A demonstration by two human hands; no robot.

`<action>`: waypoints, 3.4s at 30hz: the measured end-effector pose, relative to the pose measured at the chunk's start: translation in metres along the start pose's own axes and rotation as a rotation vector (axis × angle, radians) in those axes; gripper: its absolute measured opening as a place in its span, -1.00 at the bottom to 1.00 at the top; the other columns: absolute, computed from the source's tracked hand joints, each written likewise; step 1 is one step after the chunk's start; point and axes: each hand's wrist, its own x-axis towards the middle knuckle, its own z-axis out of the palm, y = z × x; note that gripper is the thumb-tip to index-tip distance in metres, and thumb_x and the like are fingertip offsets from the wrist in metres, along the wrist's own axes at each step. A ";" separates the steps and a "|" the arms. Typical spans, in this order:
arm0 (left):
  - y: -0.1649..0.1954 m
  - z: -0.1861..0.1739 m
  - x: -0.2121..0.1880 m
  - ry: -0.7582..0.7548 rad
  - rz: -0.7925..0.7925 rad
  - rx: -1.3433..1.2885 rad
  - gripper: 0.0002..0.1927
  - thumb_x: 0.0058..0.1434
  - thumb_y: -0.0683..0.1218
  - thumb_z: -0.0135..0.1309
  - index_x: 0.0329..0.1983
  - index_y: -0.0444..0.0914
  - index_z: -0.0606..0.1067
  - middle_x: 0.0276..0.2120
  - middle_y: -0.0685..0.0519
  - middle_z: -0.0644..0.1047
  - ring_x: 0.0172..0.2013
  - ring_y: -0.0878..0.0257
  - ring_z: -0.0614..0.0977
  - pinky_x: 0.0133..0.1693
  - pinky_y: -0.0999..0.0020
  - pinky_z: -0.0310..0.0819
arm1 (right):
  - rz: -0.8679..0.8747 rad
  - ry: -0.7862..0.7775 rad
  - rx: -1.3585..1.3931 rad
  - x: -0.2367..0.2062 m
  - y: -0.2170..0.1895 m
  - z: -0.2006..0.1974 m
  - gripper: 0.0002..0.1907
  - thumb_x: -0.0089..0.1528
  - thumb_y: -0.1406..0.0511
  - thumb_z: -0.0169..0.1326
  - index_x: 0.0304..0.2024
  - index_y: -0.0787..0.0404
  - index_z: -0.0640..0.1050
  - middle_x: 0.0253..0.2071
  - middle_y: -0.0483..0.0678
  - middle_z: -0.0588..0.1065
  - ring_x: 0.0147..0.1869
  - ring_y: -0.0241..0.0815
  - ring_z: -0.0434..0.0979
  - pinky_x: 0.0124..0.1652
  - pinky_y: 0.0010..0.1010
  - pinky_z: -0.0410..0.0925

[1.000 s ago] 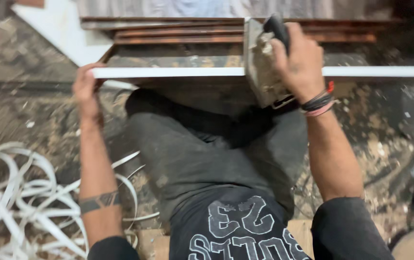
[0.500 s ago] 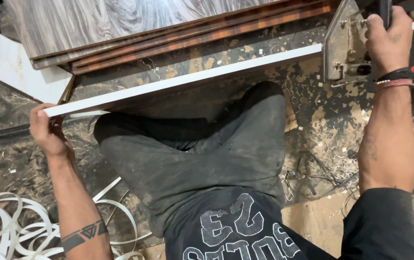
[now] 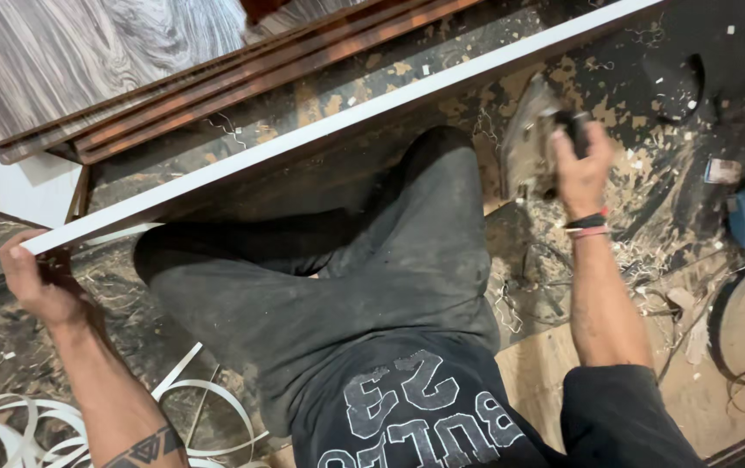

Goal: The person sits on the floor and aligns a white edge banding strip along the edge of a long board, pressing it down by hand. They then use a hand-held iron to heat and adhere the strip to the board edge, running the iron along the length, and continue pressing and peeling the strip into place.

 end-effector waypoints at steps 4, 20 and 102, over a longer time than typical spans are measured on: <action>0.002 0.003 0.001 -0.007 0.015 0.040 -0.67 0.63 0.11 -0.11 0.01 -0.25 0.43 -0.14 0.09 0.45 -0.17 0.32 0.45 -0.07 0.42 0.35 | 0.112 -0.162 -0.149 -0.024 0.025 0.043 -0.68 0.28 0.14 0.25 -0.13 0.26 0.56 -0.38 0.04 0.48 -0.32 -0.10 0.45 -0.25 -0.25 0.33; 0.000 0.002 -0.002 0.049 -0.007 0.072 -0.63 0.64 0.16 -0.12 0.09 -0.23 0.43 -0.05 0.08 0.46 -0.04 0.30 0.49 0.07 0.37 0.39 | -0.438 0.114 -0.183 0.147 -0.003 0.025 -0.72 0.53 0.20 -0.05 -0.05 0.29 0.56 0.01 0.11 0.51 0.14 0.11 0.51 0.17 -0.09 0.35; 0.054 0.019 0.079 -0.446 0.145 1.202 -0.58 0.44 0.21 -0.05 0.00 -0.15 0.63 -0.24 -0.16 0.63 -0.16 -0.20 0.61 -0.14 -0.08 0.44 | -0.656 -0.781 -0.584 0.077 -0.214 0.232 -0.52 0.46 0.02 -0.21 -0.22 0.08 0.66 -0.29 0.10 0.60 -0.13 0.17 0.58 -0.17 0.03 0.38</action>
